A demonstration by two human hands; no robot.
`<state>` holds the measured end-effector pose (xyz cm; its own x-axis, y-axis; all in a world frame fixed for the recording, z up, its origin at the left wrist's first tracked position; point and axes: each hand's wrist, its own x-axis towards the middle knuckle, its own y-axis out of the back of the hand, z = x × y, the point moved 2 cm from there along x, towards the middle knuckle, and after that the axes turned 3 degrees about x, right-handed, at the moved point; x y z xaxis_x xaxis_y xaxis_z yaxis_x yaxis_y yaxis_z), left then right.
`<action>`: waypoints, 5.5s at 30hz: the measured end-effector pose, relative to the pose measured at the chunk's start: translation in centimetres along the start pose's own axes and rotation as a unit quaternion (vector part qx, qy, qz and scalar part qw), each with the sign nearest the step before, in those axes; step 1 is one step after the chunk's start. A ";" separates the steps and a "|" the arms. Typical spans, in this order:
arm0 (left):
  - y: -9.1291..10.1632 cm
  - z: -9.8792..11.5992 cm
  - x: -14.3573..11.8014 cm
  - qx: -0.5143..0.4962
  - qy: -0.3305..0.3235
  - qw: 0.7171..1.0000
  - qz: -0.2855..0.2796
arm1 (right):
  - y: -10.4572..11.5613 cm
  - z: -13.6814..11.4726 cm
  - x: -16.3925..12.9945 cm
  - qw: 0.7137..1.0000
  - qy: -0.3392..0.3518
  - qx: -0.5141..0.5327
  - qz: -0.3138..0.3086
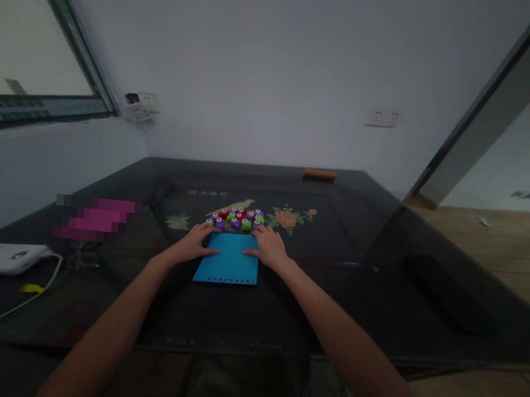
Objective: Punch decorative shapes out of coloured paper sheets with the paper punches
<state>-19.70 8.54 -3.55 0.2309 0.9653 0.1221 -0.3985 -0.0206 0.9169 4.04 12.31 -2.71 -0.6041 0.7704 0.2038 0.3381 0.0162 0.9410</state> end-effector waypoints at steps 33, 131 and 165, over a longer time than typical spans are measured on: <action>0.6 1.4 -0.1 -0.007 0.023 1.000 0.018 | 0.4 -0.2 -0.1 0.999 -0.003 0.030 0.032; -3.0 12.1 3.7 -0.346 0.005 0.937 -0.046 | 6.9 9.8 -5.7 0.833 -0.129 0.517 0.146; 1.1 4.4 3.9 -0.535 0.179 0.772 0.294 | 0.2 6.3 5.3 0.956 -0.144 0.223 0.121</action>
<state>-15.35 11.18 -0.44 -0.4522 0.8853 0.1084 -0.8901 -0.4402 -0.1183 5.44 20.41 -3.11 -0.2662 0.9286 0.2585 0.7561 0.0348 0.6536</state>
